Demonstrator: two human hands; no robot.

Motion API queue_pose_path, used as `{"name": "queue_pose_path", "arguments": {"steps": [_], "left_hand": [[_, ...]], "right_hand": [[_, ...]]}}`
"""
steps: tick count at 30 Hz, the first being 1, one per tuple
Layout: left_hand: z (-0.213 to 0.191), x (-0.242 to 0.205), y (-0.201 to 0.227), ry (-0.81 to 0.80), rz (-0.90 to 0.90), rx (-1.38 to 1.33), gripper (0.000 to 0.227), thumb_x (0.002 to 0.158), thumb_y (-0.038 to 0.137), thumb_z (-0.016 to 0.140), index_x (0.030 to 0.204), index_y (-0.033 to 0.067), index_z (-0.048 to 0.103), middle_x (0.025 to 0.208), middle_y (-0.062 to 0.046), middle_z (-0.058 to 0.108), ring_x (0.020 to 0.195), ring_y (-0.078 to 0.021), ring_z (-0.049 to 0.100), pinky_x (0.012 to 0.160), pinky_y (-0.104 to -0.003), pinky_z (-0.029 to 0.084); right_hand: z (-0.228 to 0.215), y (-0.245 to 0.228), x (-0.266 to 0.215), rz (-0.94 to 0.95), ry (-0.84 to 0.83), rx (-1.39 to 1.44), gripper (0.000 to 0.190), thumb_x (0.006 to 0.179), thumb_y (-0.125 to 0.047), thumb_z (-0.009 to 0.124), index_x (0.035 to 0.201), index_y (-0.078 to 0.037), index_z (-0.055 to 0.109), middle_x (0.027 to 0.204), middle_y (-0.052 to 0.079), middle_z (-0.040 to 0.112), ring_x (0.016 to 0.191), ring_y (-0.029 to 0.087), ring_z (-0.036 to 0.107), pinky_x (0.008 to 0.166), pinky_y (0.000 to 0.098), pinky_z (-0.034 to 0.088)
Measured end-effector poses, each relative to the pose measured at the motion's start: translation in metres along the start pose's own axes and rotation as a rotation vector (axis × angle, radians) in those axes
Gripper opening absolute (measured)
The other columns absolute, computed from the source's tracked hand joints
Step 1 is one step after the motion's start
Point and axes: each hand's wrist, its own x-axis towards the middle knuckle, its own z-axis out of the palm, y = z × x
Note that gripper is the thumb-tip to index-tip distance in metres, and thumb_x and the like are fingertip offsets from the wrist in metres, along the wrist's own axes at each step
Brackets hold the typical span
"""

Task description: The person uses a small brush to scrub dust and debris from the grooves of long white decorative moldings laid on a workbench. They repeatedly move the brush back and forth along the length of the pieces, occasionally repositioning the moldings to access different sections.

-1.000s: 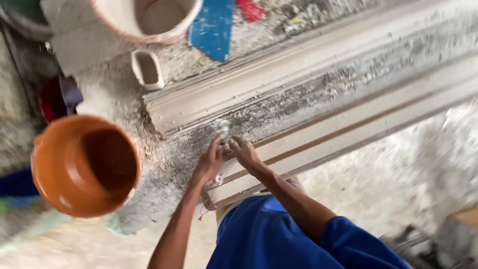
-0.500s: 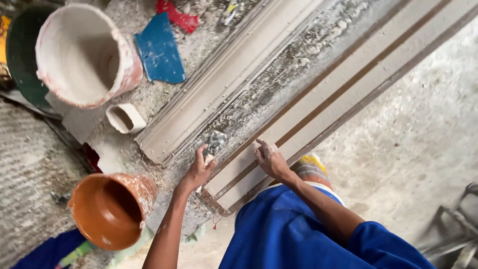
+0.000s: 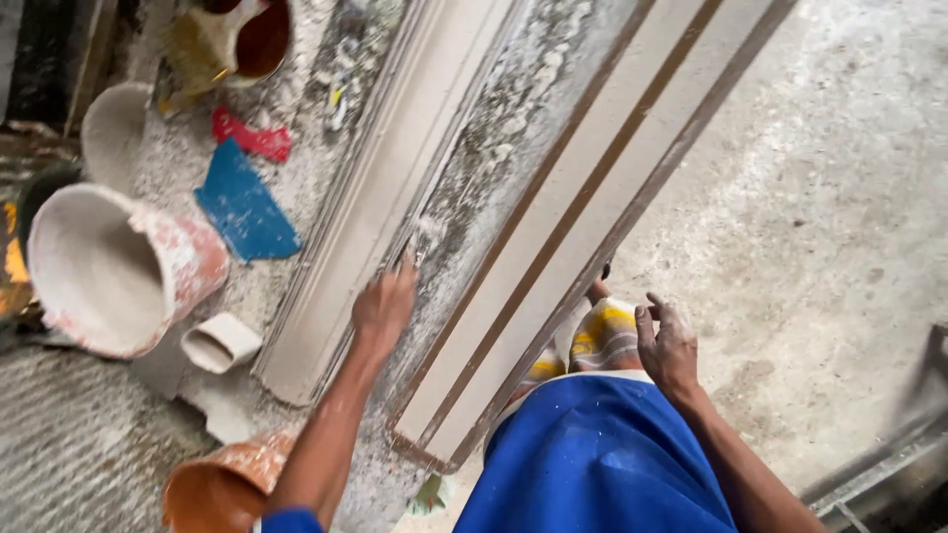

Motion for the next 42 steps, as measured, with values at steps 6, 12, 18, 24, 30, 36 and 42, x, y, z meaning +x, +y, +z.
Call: {"name": "queue_pose_path", "arguments": {"steps": [6, 12, 18, 24, 30, 36, 42], "left_hand": [[-0.043, 0.204, 0.076, -0.004, -0.024, -0.095, 0.042, 0.106, 0.043, 0.047, 0.146, 0.0294, 0.052, 0.084, -0.016, 0.074, 0.077, -0.0386, 0.077, 0.062, -0.059, 0.06], [0.016, 0.024, 0.007, 0.025, 0.2, 0.235, 0.054, 0.105, 0.028, 0.051, 0.158, 0.0209, 0.042, 0.063, -0.006, 0.056, 0.042, -0.0251, 0.057, 0.034, -0.043, 0.049], [-0.048, 0.166, 0.096, -0.036, 0.139, 0.066, 0.048, 0.105, 0.017, 0.05, 0.153, 0.0125, 0.046, 0.055, 0.001, 0.048, 0.036, -0.0153, 0.044, 0.028, -0.033, 0.04], [-0.104, 0.188, 0.112, -0.268, 0.042, 0.03, 0.048, 0.111, 0.013, 0.054, 0.156, 0.0161, 0.037, 0.054, -0.01, 0.058, 0.028, -0.0187, 0.046, 0.017, -0.031, 0.044], [-0.01, 0.052, 0.047, -0.3, -0.038, 0.106, 0.06, 0.107, 0.035, 0.043, 0.163, 0.0275, 0.023, 0.135, -0.015, 0.064, 0.035, -0.0137, 0.063, 0.023, -0.028, 0.05], [-0.08, 0.332, 0.152, 0.076, 0.142, -0.052, 0.049, 0.108, 0.038, 0.045, 0.153, 0.0174, 0.048, 0.092, -0.018, 0.069, 0.083, -0.0448, 0.068, 0.068, -0.06, 0.054], [-0.11, 0.314, 0.138, 0.051, 0.031, 0.141, 0.041, 0.112, 0.049, 0.04, 0.146, 0.0335, 0.057, 0.085, -0.017, 0.075, 0.081, -0.0377, 0.078, 0.067, -0.052, 0.062]], "right_hand": [[-0.033, -0.021, 0.015, 0.148, -0.078, 0.045, 0.038, 0.105, -0.034, 0.061, 0.129, -0.008, 0.072, 0.097, 0.016, 0.076, 0.096, 0.036, 0.071, 0.082, 0.047, 0.057], [-0.084, 0.009, 0.029, 0.573, -0.202, 0.244, 0.048, 0.1, -0.037, 0.055, 0.138, -0.01, 0.062, 0.116, 0.017, 0.071, 0.096, 0.026, 0.069, 0.085, 0.0412, 0.056], [-0.079, 0.05, 0.065, 0.59, -0.221, 0.115, 0.045, 0.101, -0.035, 0.055, 0.137, -0.009, 0.065, 0.109, 0.016, 0.074, 0.102, 0.03, 0.068, 0.092, 0.0459, 0.051], [-0.109, 0.031, 0.127, 0.514, -0.194, 0.193, 0.048, 0.103, -0.037, 0.052, 0.139, -0.007, 0.061, 0.108, 0.017, 0.072, 0.097, 0.03, 0.068, 0.088, 0.0477, 0.051], [-0.119, 0.072, 0.107, 0.658, -0.135, 0.194, 0.047, 0.102, -0.037, 0.054, 0.135, -0.006, 0.065, 0.113, 0.02, 0.072, 0.103, 0.029, 0.068, 0.093, 0.0436, 0.052], [-0.125, 0.109, 0.094, 0.679, -0.032, 0.072, 0.043, 0.101, -0.036, 0.057, 0.134, -0.01, 0.068, 0.115, 0.017, 0.074, 0.106, 0.032, 0.069, 0.096, 0.044, 0.049], [-0.153, 0.129, 0.198, 0.554, 0.059, 0.192, 0.035, 0.104, -0.034, 0.067, 0.132, -0.014, 0.071, 0.101, 0.017, 0.076, 0.094, 0.035, 0.072, 0.076, 0.0442, 0.059]]}}
